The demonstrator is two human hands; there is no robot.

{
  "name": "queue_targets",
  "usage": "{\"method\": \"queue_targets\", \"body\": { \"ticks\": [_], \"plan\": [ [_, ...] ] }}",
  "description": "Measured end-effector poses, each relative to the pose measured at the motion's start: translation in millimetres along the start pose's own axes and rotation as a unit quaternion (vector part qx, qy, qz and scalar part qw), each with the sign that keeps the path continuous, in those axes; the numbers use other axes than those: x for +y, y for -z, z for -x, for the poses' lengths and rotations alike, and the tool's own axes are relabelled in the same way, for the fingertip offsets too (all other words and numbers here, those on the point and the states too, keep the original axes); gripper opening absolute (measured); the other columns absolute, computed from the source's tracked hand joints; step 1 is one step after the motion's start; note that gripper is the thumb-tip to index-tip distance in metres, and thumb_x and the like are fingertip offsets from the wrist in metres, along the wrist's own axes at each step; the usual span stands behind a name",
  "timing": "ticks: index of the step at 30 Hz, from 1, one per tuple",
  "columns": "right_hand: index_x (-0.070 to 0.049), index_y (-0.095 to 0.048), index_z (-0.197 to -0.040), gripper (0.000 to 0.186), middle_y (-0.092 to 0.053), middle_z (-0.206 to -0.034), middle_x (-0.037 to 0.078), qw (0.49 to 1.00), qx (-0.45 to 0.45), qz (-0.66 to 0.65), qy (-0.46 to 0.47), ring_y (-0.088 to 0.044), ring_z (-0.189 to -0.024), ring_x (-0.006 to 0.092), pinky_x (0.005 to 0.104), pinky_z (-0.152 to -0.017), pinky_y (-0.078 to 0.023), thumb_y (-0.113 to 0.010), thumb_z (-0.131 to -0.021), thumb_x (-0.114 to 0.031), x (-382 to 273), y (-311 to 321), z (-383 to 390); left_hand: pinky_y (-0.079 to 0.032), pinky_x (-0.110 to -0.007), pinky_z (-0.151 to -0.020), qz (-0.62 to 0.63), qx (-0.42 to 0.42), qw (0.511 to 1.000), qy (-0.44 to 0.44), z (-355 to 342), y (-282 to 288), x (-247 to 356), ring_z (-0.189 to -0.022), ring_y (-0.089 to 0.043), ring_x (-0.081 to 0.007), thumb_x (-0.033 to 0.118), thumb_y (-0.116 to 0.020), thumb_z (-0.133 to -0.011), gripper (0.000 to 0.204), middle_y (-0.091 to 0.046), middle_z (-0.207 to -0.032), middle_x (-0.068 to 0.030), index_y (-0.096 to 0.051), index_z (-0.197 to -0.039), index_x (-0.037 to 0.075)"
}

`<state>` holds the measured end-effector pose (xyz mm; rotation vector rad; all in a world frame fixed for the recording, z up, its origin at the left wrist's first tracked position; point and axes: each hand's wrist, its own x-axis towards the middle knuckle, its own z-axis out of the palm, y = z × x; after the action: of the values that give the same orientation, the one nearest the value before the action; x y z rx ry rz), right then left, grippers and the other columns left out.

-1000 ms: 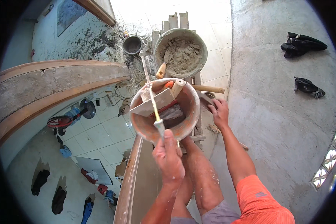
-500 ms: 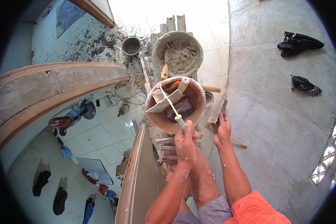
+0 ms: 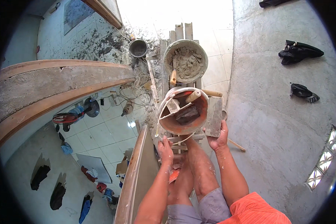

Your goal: The person scoops mortar from a bucket onto a trowel, then applies and smooths the mortar onto the wall and around the window opening using a wooden float.

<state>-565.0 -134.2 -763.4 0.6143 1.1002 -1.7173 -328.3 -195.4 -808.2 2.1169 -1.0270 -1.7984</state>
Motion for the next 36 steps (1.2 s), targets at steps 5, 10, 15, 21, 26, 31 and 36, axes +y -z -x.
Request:
{"method": "queue_targets", "body": {
  "ticks": [5, 10, 15, 21, 26, 31, 36],
  "plan": [
    [-0.009, -0.060, -0.133, 0.041, -0.069, -0.116, 0.002, 0.997, 0.062, 0.045, 0.009, -0.066, -0.098, 0.0185, 0.0387, -0.083, -0.054, -0.050, -0.106, -0.039, 16, -36, -3, -0.048, -0.038, -0.092, -0.079, 0.088, 0.993, -0.012, -51, 25, -21, -0.097, -0.063, -0.0235, 0.030, -0.058, -0.101, 0.032, -0.064, -0.100, -0.0133, -0.060, -0.107, -0.001],
    [-0.007, -0.060, -0.132, 0.036, -0.068, -0.116, 0.002, 0.983, 0.113, 0.132, 0.066, -0.065, -0.099, 0.0143, 0.0314, -0.090, -0.051, -0.052, -0.107, -0.032, 9, -20, 10, -0.046, -0.041, -0.101, -0.189, 0.227, 0.911, -0.288, -19, 5, 64, -0.115, -0.058, -0.0323, 0.018, -0.067, -0.093, 0.040, -0.060, -0.118, -0.0199, -0.058, -0.125, -0.004],
    [-0.006, -0.061, -0.124, 0.028, -0.067, -0.113, 0.002, 0.972, 0.031, 0.231, 0.044, -0.063, -0.101, 0.0108, 0.0267, -0.090, -0.051, -0.054, -0.107, -0.027, 21, -41, 33, -0.050, -0.036, -0.096, 0.049, -0.199, 0.975, -0.088, 0, 9, 107, -0.107, -0.063, -0.0204, 0.029, -0.058, -0.104, 0.038, -0.065, -0.123, -0.0103, -0.060, -0.130, 0.001],
    [-0.006, -0.054, -0.124, 0.026, -0.065, -0.117, 0.005, 0.984, -0.080, 0.135, -0.082, -0.065, -0.107, 0.0144, 0.0314, -0.092, -0.056, -0.053, -0.107, -0.026, 29, -83, 58, -0.049, -0.035, -0.095, 0.225, -0.343, 0.899, 0.153, 26, 3, 110, -0.111, -0.062, -0.0173, 0.048, -0.040, -0.108, 0.055, -0.065, -0.126, -0.0063, -0.056, -0.137, 0.005],
    [-0.006, -0.041, -0.146, 0.049, -0.058, -0.136, 0.010, 0.973, -0.126, 0.047, -0.186, -0.064, -0.115, 0.0170, 0.0342, -0.098, -0.055, -0.052, -0.106, -0.032, 52, -79, 68, -0.040, -0.041, -0.112, 0.387, -0.357, 0.831, 0.180, 34, 23, 86, -0.126, -0.056, -0.0201, 0.035, -0.048, -0.107, 0.047, -0.059, -0.138, -0.0066, -0.050, -0.144, 0.007],
    [-0.009, -0.057, -0.122, 0.022, -0.064, -0.115, 0.000, 0.949, -0.132, 0.153, -0.242, -0.062, -0.104, 0.0081, 0.0259, -0.087, -0.053, -0.058, -0.105, -0.024, 61, -60, 65, -0.037, -0.043, -0.117, 0.432, -0.390, 0.796, 0.164, 50, 32, 84, -0.138, -0.048, -0.0210, 0.042, -0.057, -0.101, 0.064, -0.047, -0.152, -0.0087, -0.040, -0.151, 0.005],
    [-0.007, -0.059, -0.122, 0.028, -0.068, -0.110, 0.003, 0.886, -0.168, 0.383, -0.198, -0.063, -0.101, 0.0111, 0.0321, -0.086, -0.052, -0.066, -0.099, -0.021, 79, -50, 43, -0.042, -0.043, -0.115, 0.526, -0.374, 0.751, 0.141, 42, 63, 67, -0.133, -0.054, -0.0235, 0.048, -0.059, -0.099, 0.072, -0.050, -0.150, -0.0111, -0.039, -0.151, 0.003]
  ]
}}
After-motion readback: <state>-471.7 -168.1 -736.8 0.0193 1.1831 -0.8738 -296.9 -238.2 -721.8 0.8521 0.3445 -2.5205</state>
